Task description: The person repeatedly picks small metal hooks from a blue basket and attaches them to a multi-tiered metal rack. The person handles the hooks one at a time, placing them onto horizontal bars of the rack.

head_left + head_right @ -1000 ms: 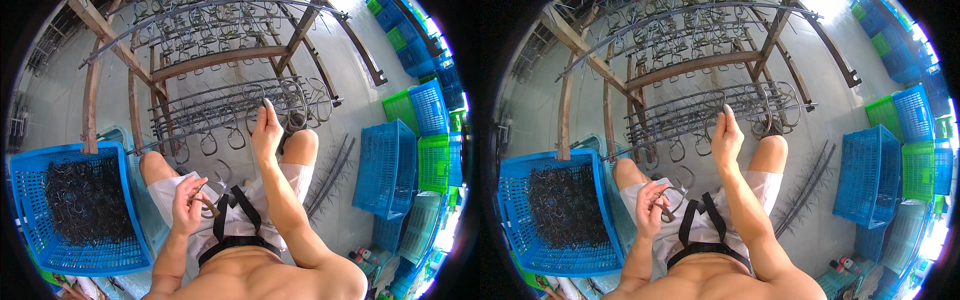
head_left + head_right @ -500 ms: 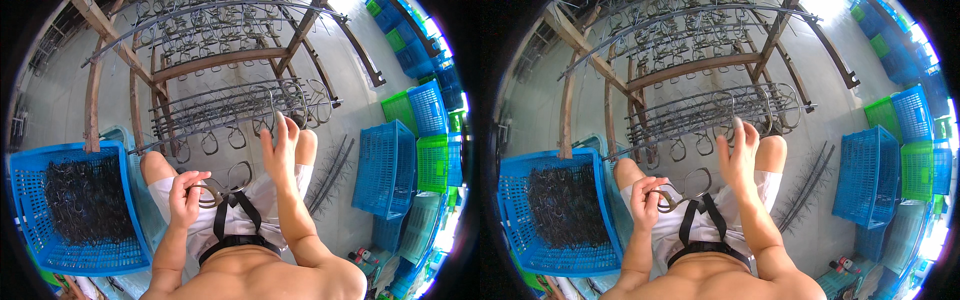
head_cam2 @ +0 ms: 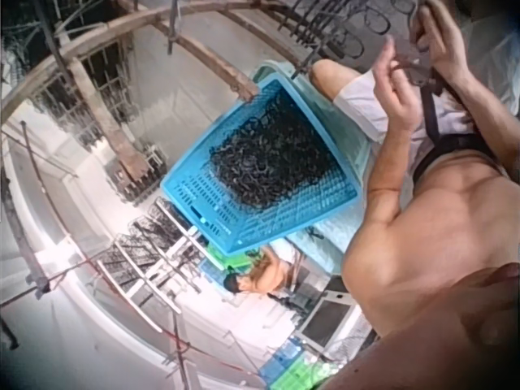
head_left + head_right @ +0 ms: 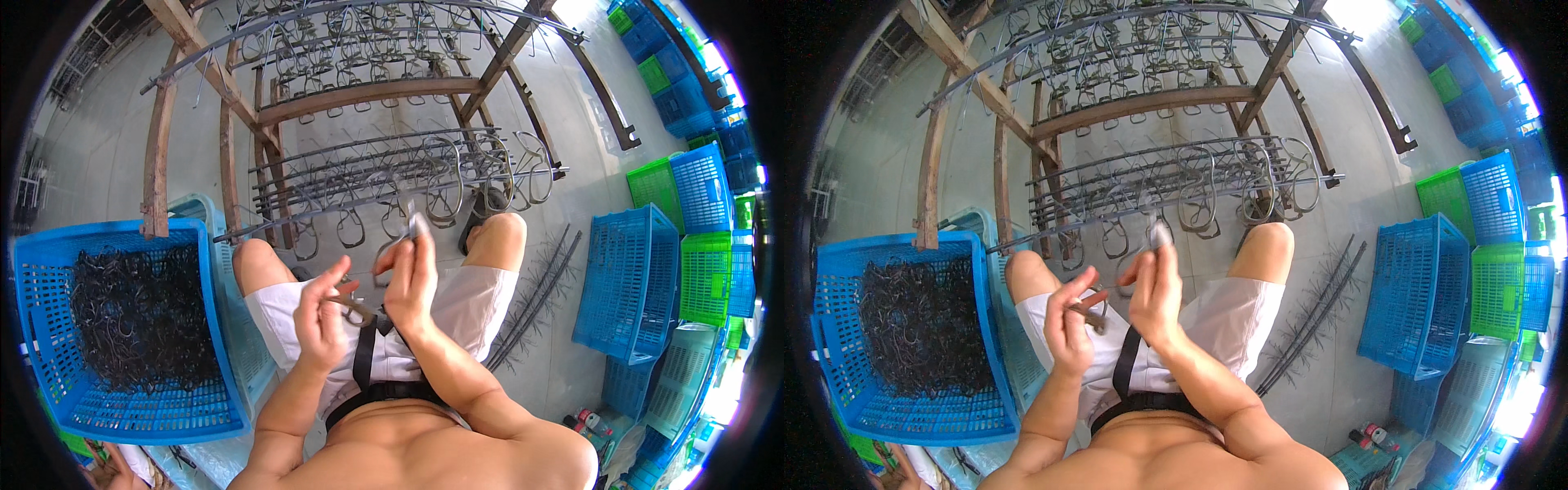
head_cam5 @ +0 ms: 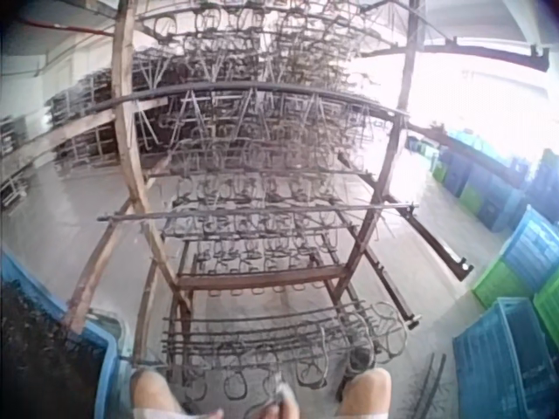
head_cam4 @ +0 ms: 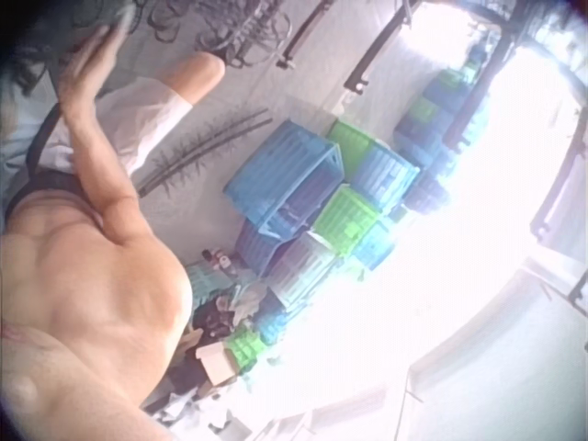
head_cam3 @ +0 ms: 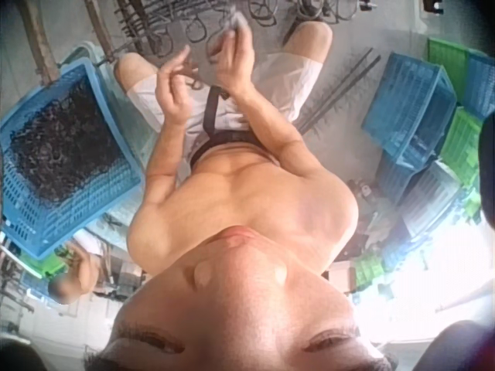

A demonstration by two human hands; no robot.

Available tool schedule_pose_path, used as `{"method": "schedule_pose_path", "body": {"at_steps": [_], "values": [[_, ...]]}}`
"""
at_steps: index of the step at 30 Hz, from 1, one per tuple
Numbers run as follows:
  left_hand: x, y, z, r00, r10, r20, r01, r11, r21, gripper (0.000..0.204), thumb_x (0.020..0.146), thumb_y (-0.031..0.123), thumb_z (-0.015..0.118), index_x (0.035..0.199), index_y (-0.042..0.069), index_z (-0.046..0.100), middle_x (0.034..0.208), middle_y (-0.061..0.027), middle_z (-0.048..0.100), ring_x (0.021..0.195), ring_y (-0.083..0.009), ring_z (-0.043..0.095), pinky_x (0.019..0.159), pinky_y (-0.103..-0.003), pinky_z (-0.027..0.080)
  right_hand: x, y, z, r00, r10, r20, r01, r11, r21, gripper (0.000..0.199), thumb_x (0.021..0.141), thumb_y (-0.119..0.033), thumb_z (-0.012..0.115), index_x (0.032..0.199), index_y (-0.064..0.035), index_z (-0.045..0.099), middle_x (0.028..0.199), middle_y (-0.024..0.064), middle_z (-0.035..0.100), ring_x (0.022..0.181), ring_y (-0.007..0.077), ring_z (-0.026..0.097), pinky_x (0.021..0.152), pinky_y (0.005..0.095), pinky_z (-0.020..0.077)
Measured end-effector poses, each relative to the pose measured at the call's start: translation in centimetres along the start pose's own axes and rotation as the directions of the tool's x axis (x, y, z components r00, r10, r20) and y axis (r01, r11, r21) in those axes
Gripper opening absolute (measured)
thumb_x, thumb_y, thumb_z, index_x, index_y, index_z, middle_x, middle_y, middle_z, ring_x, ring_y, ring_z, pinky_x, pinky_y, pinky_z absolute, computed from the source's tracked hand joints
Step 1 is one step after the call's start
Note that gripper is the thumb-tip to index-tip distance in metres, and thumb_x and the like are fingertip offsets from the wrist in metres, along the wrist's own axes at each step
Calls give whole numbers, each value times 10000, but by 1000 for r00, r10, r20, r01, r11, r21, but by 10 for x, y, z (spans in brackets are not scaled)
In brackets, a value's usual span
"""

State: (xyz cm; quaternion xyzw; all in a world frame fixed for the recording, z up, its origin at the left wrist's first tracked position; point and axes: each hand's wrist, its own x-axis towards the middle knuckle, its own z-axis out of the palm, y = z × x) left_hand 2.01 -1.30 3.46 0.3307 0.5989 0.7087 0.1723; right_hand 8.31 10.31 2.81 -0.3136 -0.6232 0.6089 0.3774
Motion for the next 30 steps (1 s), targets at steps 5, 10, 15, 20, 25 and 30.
{"method": "schedule_pose_path", "body": {"at_steps": [5,10,15,20,25,30], "values": [[5,3,-30,930,-368,-4,364,920,147,333,990,238,301,1092,-13,496,1102,-177,581,970,-242,597,726,-287,533,48,41,1,968,-6,-250,13,1000,26,331,947,-96,430,1267,-22,391,622,15,485,489,70,427,456,228,388],[2,-5,-51,964,-266,24,218,837,502,299,977,213,363,986,-18,552,840,-112,662,696,-148,620,604,-225,461,63,52,20,925,37,-378,-85,990,-111,283,948,-113,436,1214,-31,488,660,18,526,566,78,477,530,231,415],[-2,-6,-53,878,-471,-88,477,843,247,314,983,253,355,942,2,539,664,-89,603,540,-132,547,541,-238,432,70,50,27,903,112,-415,-124,992,-3,280,946,-124,448,1196,-21,516,646,-10,488,552,63,428,510,221,382],[-2,-8,-52,856,-502,-120,517,836,186,311,984,290,358,952,38,536,644,-39,557,527,-72,467,505,-193,387,75,42,23,930,206,-306,-167,975,149,271,947,-134,454,1168,-1,537,630,-43,431,536,29,371,469,193,323],[2,-6,-49,837,-538,-102,545,837,55,265,975,284,395,963,68,548,696,-15,550,555,-46,439,516,-170,362,73,45,25,943,193,-272,-117,955,272,283,945,-132,468,1181,10,532,614,-72,388,522,16,325,449,179,279],[1,-10,-48,835,-542,-95,541,840,-41,220,957,266,437,989,74,541,754,-24,560,565,-61,449,491,-179,339,71,39,28,966,159,-203,-132,981,144,291,940,-129,483,1186,20,531,600,-32,415,503,27,349,439,203,314]]}}
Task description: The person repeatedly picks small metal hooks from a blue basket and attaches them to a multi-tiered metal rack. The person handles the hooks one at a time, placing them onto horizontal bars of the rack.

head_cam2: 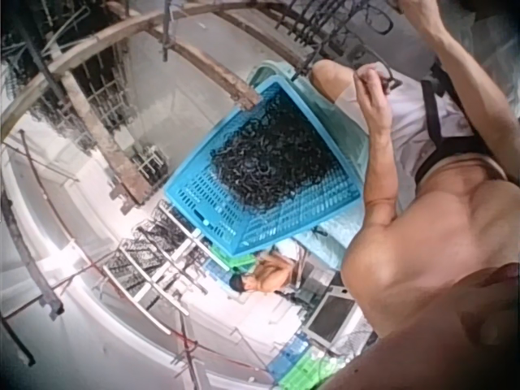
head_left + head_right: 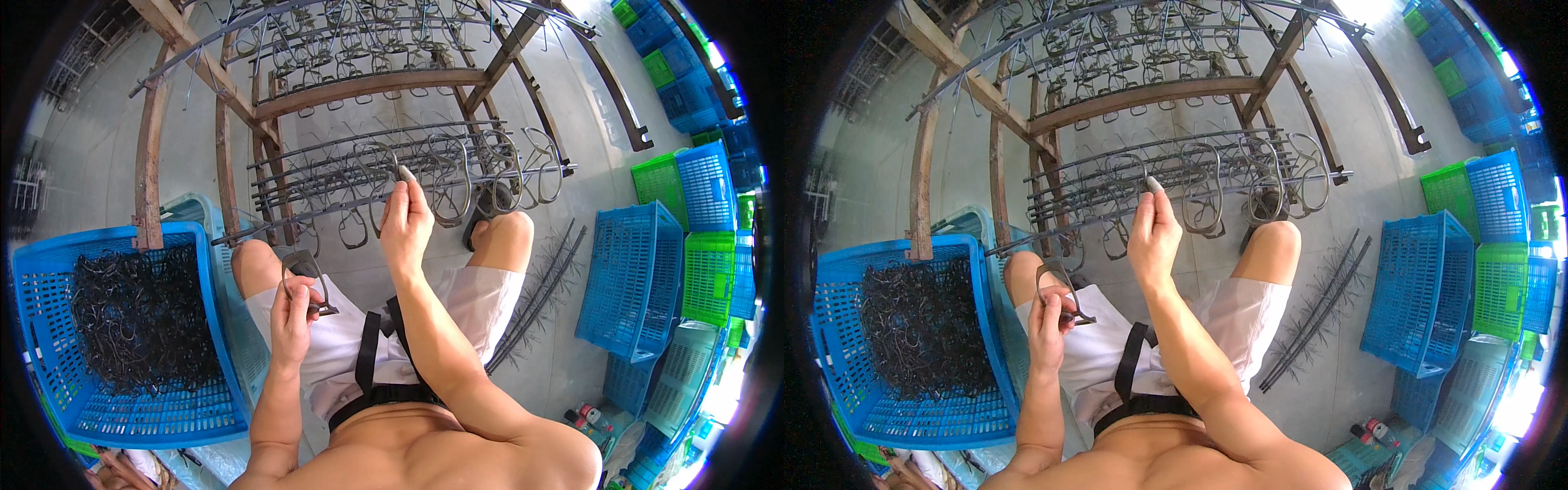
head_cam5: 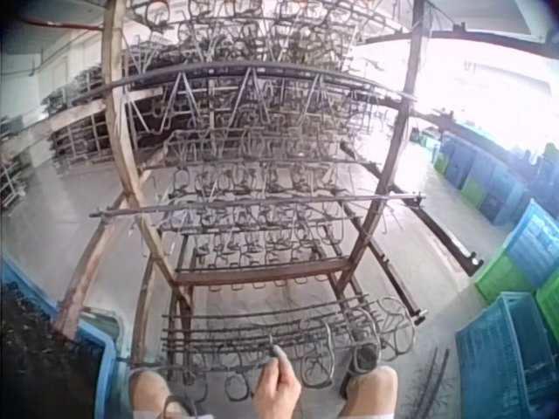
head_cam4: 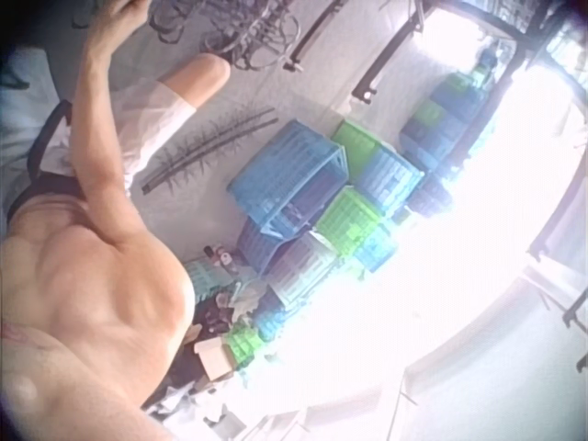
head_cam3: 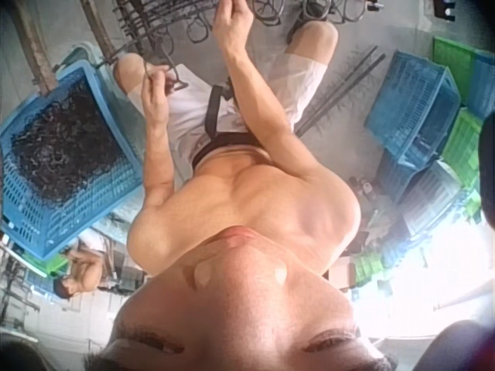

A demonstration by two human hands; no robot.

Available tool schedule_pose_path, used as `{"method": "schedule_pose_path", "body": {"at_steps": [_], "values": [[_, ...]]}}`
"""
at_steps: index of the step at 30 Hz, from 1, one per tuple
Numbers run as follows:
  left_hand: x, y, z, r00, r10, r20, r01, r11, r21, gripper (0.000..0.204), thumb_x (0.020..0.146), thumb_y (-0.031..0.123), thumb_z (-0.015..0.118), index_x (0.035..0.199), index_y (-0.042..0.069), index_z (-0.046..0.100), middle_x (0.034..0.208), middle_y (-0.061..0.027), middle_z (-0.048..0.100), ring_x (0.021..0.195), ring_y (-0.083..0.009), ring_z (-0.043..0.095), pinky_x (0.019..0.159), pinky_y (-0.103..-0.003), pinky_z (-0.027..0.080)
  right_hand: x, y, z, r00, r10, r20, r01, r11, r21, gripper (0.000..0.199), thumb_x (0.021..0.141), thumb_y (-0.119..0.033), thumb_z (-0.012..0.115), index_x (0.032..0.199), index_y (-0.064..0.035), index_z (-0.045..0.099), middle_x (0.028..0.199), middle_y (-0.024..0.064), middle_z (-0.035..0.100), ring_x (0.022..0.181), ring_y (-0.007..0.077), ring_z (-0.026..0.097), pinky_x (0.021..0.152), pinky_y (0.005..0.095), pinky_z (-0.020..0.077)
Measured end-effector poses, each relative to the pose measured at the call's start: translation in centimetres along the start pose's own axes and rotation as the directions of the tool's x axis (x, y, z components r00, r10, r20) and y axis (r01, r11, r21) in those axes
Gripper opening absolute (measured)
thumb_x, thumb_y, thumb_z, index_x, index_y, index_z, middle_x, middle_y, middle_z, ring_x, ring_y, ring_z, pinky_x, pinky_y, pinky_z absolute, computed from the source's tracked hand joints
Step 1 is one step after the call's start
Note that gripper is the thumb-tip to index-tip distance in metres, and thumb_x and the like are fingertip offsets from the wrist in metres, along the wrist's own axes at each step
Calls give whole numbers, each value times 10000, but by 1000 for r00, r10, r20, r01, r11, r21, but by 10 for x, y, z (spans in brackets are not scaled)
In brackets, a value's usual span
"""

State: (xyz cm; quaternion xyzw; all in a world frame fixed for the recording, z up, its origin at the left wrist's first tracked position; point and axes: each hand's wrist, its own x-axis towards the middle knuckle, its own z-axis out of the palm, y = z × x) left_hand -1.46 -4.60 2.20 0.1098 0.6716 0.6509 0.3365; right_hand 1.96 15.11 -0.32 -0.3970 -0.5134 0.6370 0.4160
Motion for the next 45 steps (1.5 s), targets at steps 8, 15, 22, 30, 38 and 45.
{"method": "schedule_pose_path", "body": {"at_steps": [8,15,22,30,38,45], "values": [[1,0,-4,997,18,71,-4,982,-189,192,883,52,461,1072,23,463,895,-73,550,681,-91,474,606,-216,401,-11,5,13,932,-361,31,323,788,-524,293,920,-126,503,1179,5,539,679,149,563,566,250,527,536,315,442],[1,7,-4,993,38,111,-17,983,-183,197,869,32,539,1057,33,477,924,-50,564,736,-82,514,655,-220,434,-7,-11,3,996,-92,2,83,886,-456,330,927,-140,495,1218,15,494,667,108,580,541,244,548,531,316,454],[10,13,4,985,162,52,-144,957,-254,181,866,32,562,1034,18,495,936,-47,581,771,-76,530,675,-212,443,-54,-43,-14,777,-546,314,539,318,-780,465,860,-147,584,1266,13,423,1066,191,485,920,301,496,791,364,424],[34,24,16,934,348,-82,-351,936,-22,273,884,63,568,1135,15,470,948,-41,547,755,-67,492,656,-191,412,-74,-2,23,964,-137,228,157,985,-73,249,951,-73,413,1171,20,486,568,-6,460,441,46,407,395,208,348],[63,2,-11,894,388,-223,-324,905,277,295,900,103,561,1169,-3,502,870,-36,579,708,-65,512,615,-189,424,-47,7,66,995,99,-4,-98,994,37,309,968,-151,417,1237,-9,468,619,-16,464,490,38,400,425,196,353],[75,-2,-7,908,341,-242,-282,927,248,244,915,118,542,1130,3,558,894,-48,629,697,-50,522,605,-176,422,-41,7,65,985,172,-9,-170,981,99,271,969,-173,420,1154,6,504,578,-38,422,466,36,369,404,198,321]]}}
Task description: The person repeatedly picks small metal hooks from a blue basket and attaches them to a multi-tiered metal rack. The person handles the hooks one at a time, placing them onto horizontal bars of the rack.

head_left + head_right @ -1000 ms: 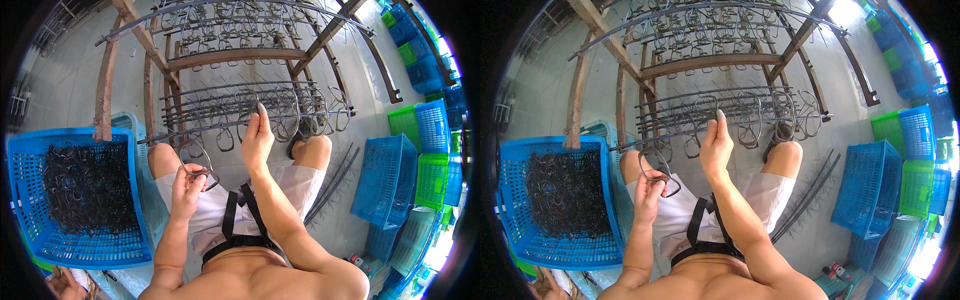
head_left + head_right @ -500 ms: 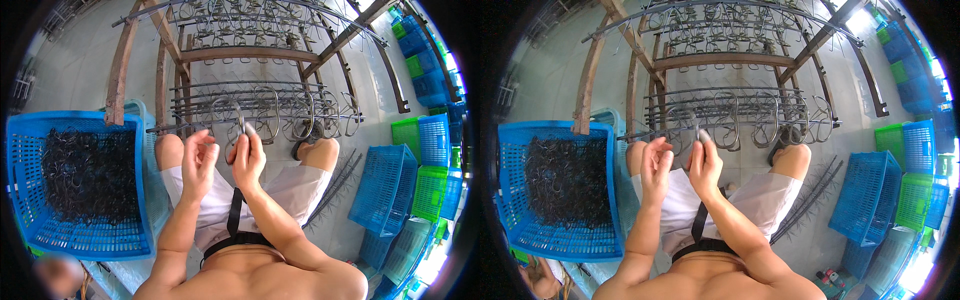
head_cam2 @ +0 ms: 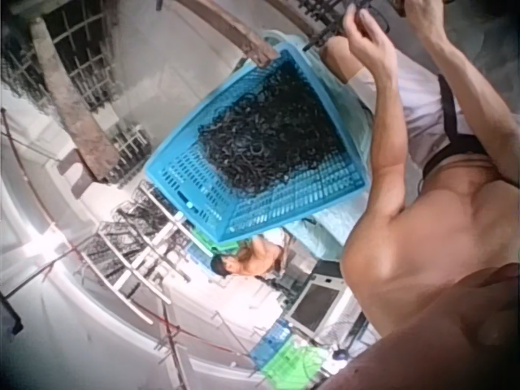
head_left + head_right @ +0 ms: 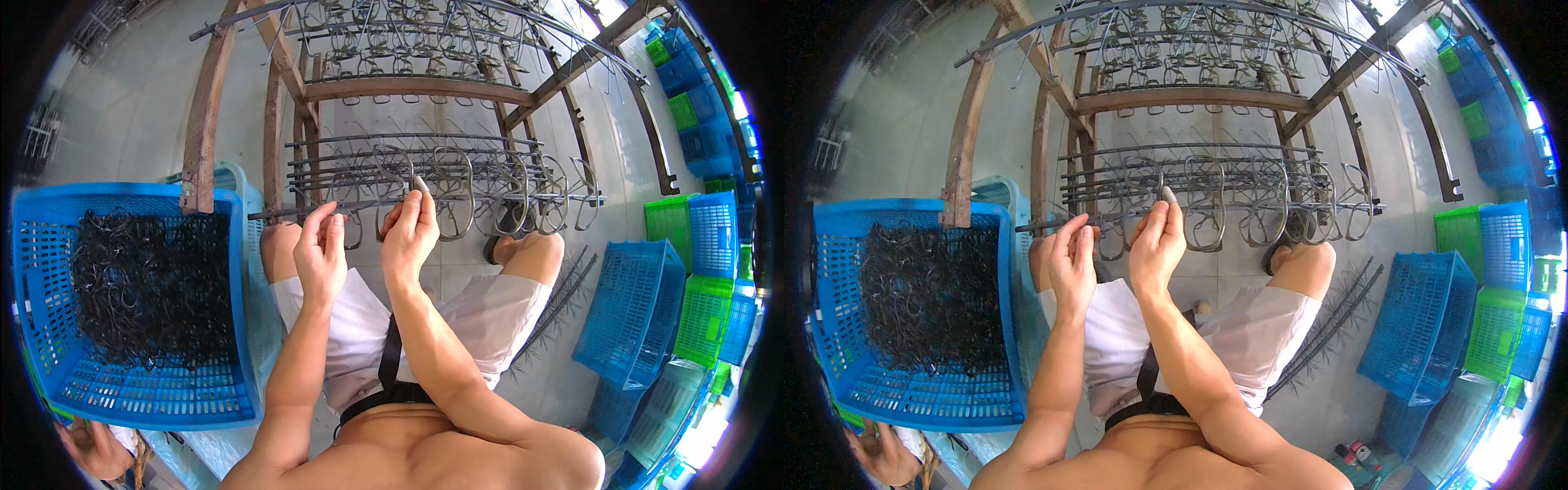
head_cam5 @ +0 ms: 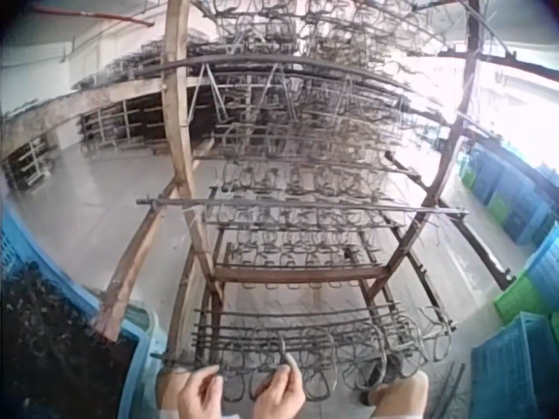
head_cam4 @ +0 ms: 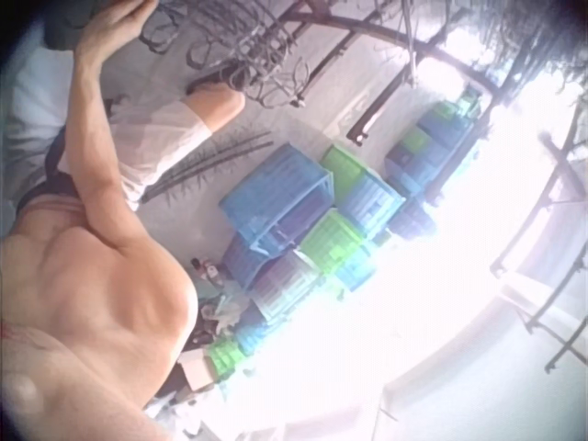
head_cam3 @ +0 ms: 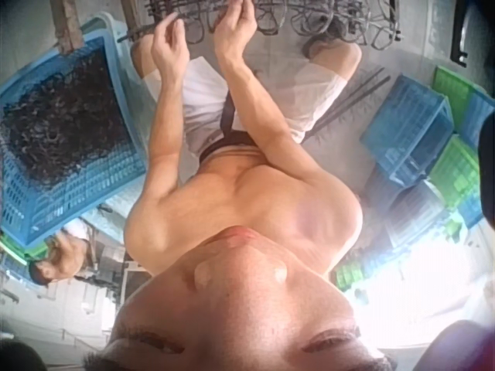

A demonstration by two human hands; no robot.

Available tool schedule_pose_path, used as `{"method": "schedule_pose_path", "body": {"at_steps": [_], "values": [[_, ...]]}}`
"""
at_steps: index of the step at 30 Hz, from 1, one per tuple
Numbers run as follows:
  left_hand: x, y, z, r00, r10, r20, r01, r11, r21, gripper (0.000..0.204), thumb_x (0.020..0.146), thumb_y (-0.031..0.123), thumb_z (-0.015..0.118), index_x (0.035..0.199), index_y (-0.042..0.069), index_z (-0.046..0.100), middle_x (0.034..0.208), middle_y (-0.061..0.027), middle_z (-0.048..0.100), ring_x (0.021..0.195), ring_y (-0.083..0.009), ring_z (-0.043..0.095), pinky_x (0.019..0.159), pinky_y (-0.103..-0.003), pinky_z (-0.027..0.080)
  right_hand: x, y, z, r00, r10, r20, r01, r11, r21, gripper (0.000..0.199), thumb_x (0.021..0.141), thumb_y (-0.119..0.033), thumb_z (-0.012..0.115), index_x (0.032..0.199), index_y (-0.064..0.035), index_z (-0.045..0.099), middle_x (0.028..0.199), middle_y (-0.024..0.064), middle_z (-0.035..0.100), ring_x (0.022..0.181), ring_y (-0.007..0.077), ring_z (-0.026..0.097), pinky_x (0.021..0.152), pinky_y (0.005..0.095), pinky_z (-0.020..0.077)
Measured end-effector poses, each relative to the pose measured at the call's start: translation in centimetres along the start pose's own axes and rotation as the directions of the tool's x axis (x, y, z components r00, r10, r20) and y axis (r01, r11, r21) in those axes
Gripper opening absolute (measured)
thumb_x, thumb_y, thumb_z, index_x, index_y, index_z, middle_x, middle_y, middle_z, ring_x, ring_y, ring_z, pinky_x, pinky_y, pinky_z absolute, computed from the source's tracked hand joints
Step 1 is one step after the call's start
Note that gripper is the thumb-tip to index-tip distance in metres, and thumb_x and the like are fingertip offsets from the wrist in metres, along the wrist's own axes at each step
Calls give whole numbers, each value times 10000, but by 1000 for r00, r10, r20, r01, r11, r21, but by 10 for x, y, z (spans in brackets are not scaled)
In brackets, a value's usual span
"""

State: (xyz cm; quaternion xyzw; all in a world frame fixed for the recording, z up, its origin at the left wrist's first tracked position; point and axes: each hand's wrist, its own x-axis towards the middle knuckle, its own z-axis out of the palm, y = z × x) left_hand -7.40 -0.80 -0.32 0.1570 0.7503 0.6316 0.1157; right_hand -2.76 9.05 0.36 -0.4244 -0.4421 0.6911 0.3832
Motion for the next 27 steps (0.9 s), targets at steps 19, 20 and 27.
{"method": "schedule_pose_path", "body": {"at_steps": [19,20,27], "values": [[51,-127,-315,821,-216,-529,538,602,590,426,872,288,569,1155,-25,512,1101,-156,587,997,-258,567,862,-346,423,-18,10,7,965,-183,187,240,901,-360,337,964,-177,437,1249,1,471,551,12,463,464,80,418,435,240,384],[54,-145,-318,825,-238,-513,564,401,721,457,856,294,583,1163,-34,496,1131,-190,569,1048,-282,549,886,-364,412,-18,20,8,950,-248,192,307,861,-405,344,962,-174,442,1261,-5,464,552,23,469,466,92,429,444,249,394],[46,-231,-306,738,-390,-551,661,582,473,727,822,386,604,1352,59,229,1221,-283,491,1126,-420,483,973,-414,362,-15,7,7,949,-267,167,313,744,-591,352,954,-183,456,1259,-8,480,561,55,484,490,129,459,482,272,416]]}}
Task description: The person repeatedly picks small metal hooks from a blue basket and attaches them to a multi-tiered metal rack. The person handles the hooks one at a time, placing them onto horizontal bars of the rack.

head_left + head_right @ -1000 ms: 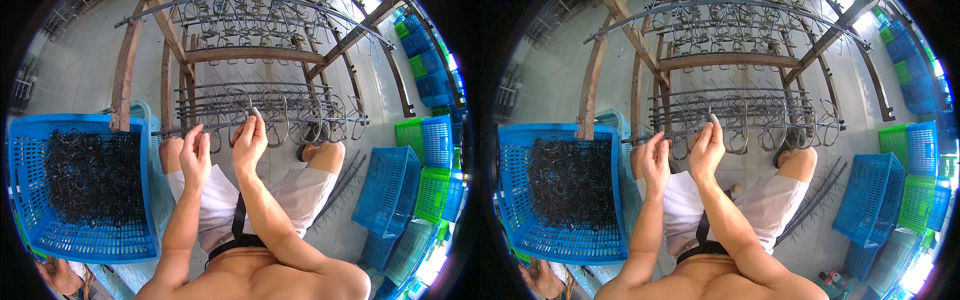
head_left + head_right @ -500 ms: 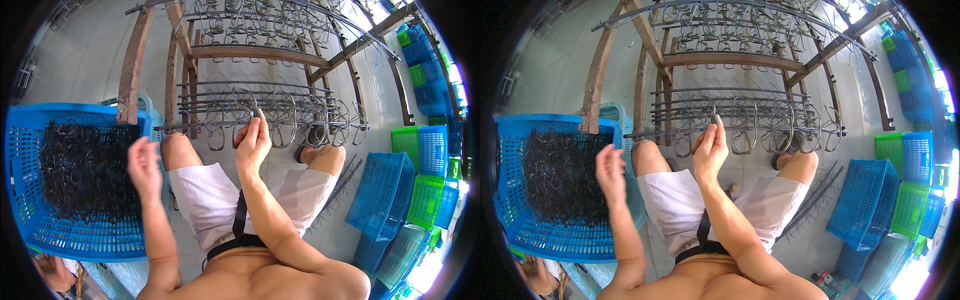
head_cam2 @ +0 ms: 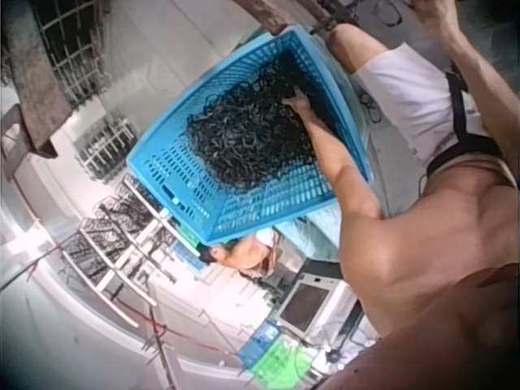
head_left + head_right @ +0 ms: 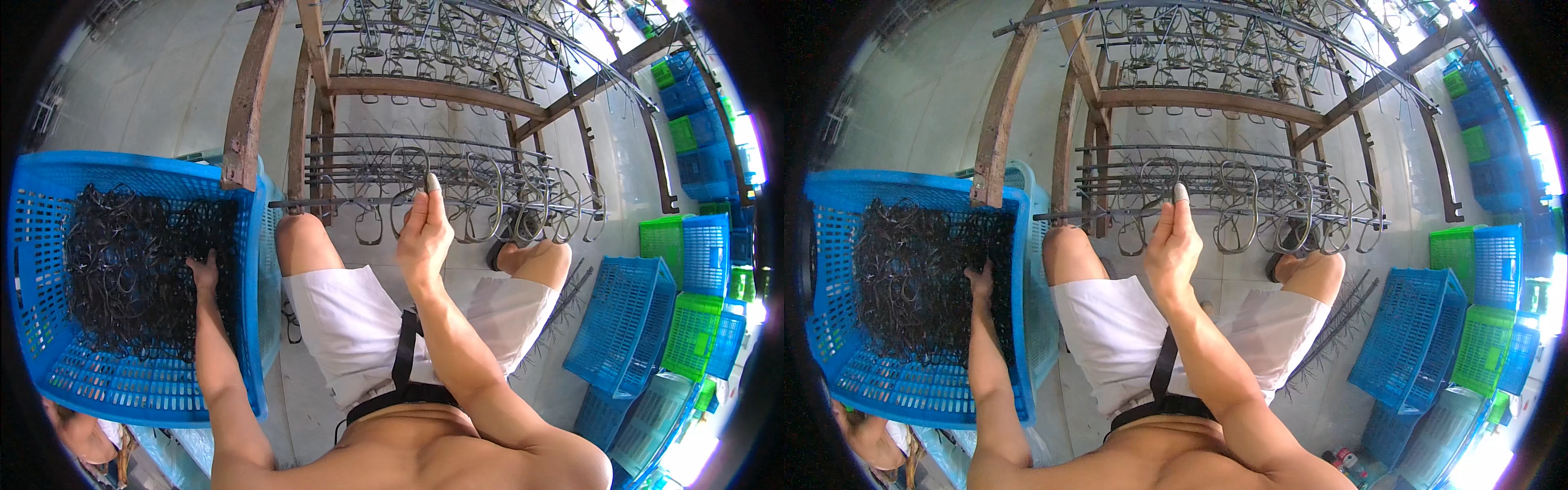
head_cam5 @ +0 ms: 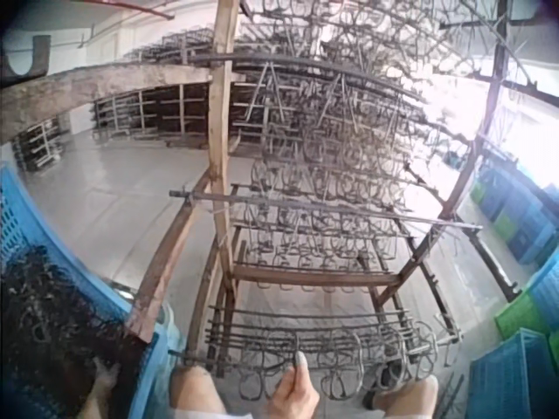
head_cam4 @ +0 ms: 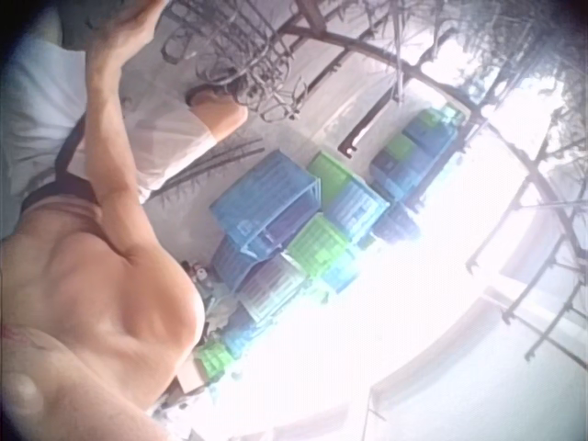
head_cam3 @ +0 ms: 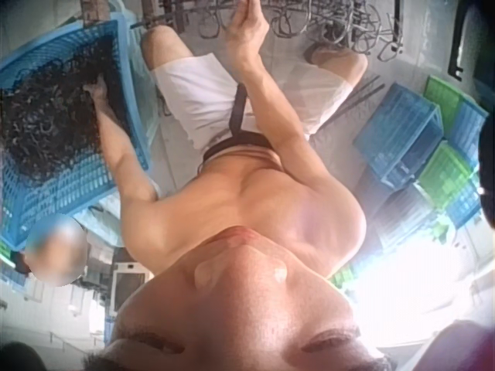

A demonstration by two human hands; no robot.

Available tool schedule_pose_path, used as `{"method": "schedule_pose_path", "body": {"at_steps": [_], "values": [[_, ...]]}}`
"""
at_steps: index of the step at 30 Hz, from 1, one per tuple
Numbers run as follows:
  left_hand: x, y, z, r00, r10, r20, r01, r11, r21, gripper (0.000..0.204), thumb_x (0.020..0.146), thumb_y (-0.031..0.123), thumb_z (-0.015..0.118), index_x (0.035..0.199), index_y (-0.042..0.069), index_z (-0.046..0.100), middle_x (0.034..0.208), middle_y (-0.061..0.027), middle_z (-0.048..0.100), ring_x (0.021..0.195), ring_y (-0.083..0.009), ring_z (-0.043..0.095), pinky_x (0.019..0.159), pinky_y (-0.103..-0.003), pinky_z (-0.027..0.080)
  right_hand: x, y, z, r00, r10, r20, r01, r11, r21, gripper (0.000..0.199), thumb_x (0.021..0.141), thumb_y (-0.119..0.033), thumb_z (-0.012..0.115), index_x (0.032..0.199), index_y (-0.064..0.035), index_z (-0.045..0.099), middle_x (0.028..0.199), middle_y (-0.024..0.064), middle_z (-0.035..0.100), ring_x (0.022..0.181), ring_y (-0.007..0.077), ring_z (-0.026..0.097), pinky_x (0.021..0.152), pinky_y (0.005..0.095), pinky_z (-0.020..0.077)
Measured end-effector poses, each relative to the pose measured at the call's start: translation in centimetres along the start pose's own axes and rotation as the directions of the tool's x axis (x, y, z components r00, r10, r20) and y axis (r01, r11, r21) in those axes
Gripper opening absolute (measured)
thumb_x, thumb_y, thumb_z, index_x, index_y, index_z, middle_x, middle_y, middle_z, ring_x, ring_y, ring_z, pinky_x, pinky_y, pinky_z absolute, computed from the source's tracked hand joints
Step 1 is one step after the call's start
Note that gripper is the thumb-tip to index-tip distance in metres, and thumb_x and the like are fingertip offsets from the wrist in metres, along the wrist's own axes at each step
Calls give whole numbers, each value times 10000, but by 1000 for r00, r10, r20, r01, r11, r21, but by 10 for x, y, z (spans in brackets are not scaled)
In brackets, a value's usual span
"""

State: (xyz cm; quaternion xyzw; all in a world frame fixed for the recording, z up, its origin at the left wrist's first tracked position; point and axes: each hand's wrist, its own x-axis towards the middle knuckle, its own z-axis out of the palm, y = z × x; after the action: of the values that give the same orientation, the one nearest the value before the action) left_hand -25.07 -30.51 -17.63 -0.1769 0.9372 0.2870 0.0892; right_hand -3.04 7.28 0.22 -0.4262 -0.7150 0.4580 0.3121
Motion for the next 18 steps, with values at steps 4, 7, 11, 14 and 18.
{"method": "schedule_pose_path", "body": {"at_steps": [4,7,11,14,18], "values": [[-12,23,-7,994,103,-40,-104,994,-14,659,836,368,595,1338,100,262,1169,-247,542,1115,-387,505,946,-401,382,7,-2,-8,990,129,60,-138,972,189,320,957,-175,445,1214,9,490,583,26,476,498,93,445,470,247,404],[9,2,-12,996,57,75,-59,998,25,490,877,343,549,1266,85,399,1154,-201,565,1061,-359,547,894,-401,413,5,-6,-15,982,105,156,-152,931,331,236,960,-169,429,1094,11,504,626,-1,474,506,69,434,452,226,391],[-32,48,-27,972,234,-9,-228,955,188,377,926,358,449,1151,70,540,1076,-170,620,956,-357,603,809,-431,457,10,15,-17,983,41,181,-97,945,311,251,959,-168,433,1131,8,481,652,8,498,529,75,459,473,233,417],[-72,92,-69,959,198,-203,-131,944,302,391,916,417,422,1155,141,562,1026,-199,622,973,-402,570,797,-478,460,12,28,-20,986,-131,107,133,991,-14,384,921,-146,503,1272,-13,420,851,119,556,721,177,534,653,325,467],[-75,61,-108,830,411,-377,-251,879,405,358,906,390,465,1111,129,597,910,-168,632,788,-403,586,778,-442,476,-23,-11,-22,882,-467,62,427,736,-526,596,787,-128,648,1287,32,366,1139,242,374,1034,375,392,922,468,303]]}}
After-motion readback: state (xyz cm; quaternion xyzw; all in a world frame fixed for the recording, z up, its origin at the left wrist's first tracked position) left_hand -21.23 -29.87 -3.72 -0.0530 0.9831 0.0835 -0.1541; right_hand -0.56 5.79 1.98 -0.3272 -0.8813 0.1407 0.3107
